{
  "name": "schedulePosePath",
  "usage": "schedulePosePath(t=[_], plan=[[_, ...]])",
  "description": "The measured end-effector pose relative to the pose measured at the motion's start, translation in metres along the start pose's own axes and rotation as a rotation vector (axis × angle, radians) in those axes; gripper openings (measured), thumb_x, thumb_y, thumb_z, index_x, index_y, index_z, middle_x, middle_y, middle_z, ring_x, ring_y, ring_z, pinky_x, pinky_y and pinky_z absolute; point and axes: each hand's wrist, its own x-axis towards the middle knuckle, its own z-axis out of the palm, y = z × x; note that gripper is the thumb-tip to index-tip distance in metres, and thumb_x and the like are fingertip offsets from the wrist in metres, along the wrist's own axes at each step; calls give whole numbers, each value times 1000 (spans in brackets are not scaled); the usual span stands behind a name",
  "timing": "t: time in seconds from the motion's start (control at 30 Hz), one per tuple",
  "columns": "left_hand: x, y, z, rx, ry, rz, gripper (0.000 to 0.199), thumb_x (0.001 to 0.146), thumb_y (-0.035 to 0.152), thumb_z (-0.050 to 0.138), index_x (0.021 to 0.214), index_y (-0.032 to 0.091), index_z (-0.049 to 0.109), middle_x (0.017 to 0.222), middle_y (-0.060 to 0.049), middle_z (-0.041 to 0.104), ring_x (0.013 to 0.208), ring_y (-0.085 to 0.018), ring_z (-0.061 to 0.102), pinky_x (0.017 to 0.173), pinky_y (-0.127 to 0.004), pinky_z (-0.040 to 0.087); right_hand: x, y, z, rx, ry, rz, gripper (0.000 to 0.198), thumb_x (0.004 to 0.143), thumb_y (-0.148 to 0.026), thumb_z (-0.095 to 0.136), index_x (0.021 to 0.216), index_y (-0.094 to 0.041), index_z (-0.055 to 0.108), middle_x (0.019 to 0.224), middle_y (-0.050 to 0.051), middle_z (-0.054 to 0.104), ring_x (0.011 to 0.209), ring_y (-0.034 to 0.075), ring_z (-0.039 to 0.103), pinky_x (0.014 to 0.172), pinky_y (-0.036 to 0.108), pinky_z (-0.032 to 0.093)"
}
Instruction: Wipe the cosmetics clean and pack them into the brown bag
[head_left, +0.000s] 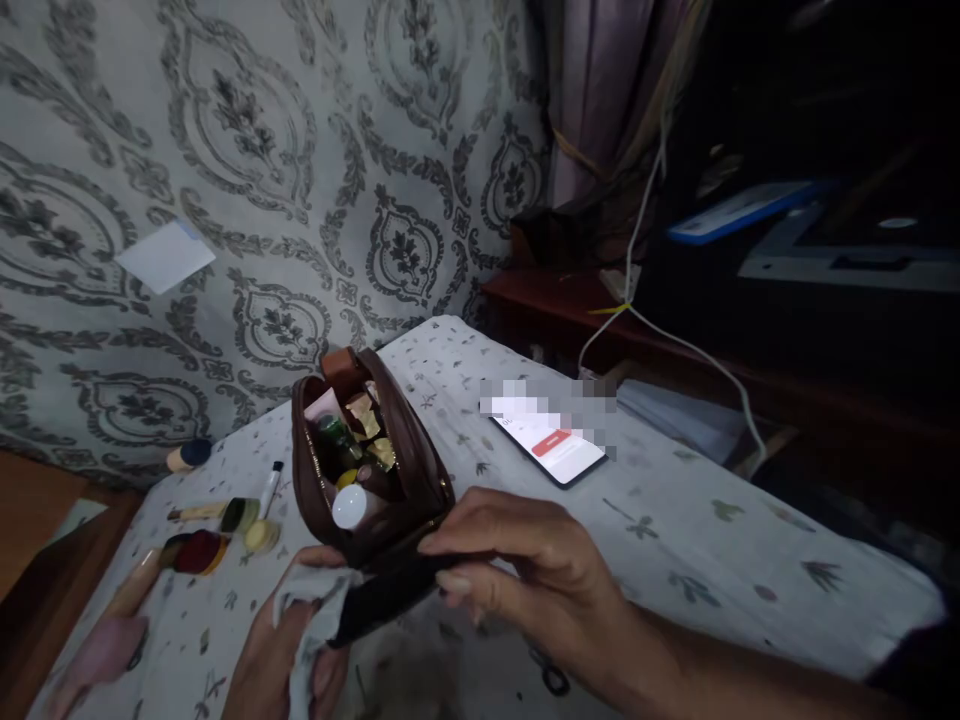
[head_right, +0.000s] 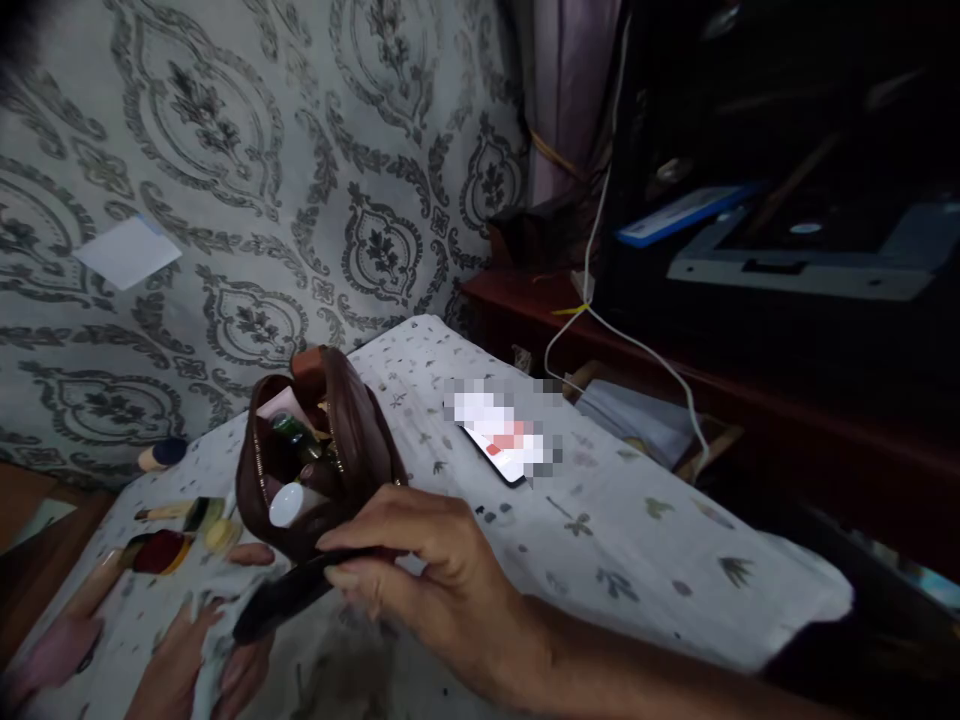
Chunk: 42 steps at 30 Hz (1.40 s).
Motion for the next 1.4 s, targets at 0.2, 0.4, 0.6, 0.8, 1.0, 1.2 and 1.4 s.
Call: schedulePosePath(t=[0.2,0.4,0.6,0.8,1.0,1.2,1.4], plan=[[-17,31,1,231,143,242,24,83,48,56,96,28,59,62,1,62,53,-19,56,50,-29,44,13,-11,-19,123,73,111,11,87,-24,74,96,-26,80,78,1,69,56,9,65,49,20,56],[8,70,-29,1000,239,998,21,81,23,49,98,26,62,98,-7,67,91,-26,64,75,-35,51,42,-23,-44,-62,276,43,9,85,-31,77,84,-23,76,61,-1,68,50,10,61,45,21,53],[48,106,-28,1400,394,1143,18,89,22,41,94,23,57,99,-8,62,94,-28,60,74,-39,50,73,-24,-59,-147,341,-102,14,85,-34,76,84,-20,74,64,-2,67,55,10,64,51,21,55],[83,116,-33,1504,230,1190,22,92,22,38,104,18,57,140,-16,54,138,-35,41,111,-56,39,107,-22,-61,-178,282,-197,14,86,-31,74,83,-17,73,65,-3,65,56,8,63,55,20,54],[97,112,-34,1511,180,1112,48,95,24,36,141,16,46,143,-14,57,134,-31,50,108,-54,44,159,-2,-53,-205,190,-254,14,89,-27,70,82,-16,69,67,-3,63,64,9,65,58,19,52],[96,113,-30,1548,202,1036,43,92,22,41,131,14,58,141,-14,60,129,-30,57,103,-50,49,222,31,-30,-378,-71,-245,16,94,-19,60,81,-16,68,61,-3,62,66,10,66,66,20,53],[94,113,-25,1553,228,1002,43,91,22,40,127,13,62,139,-15,61,127,-31,59,101,-50,52,259,33,9,-742,-292,-96,16,93,-12,55,92,-10,71,70,0,70,66,10,69,75,20,54]])
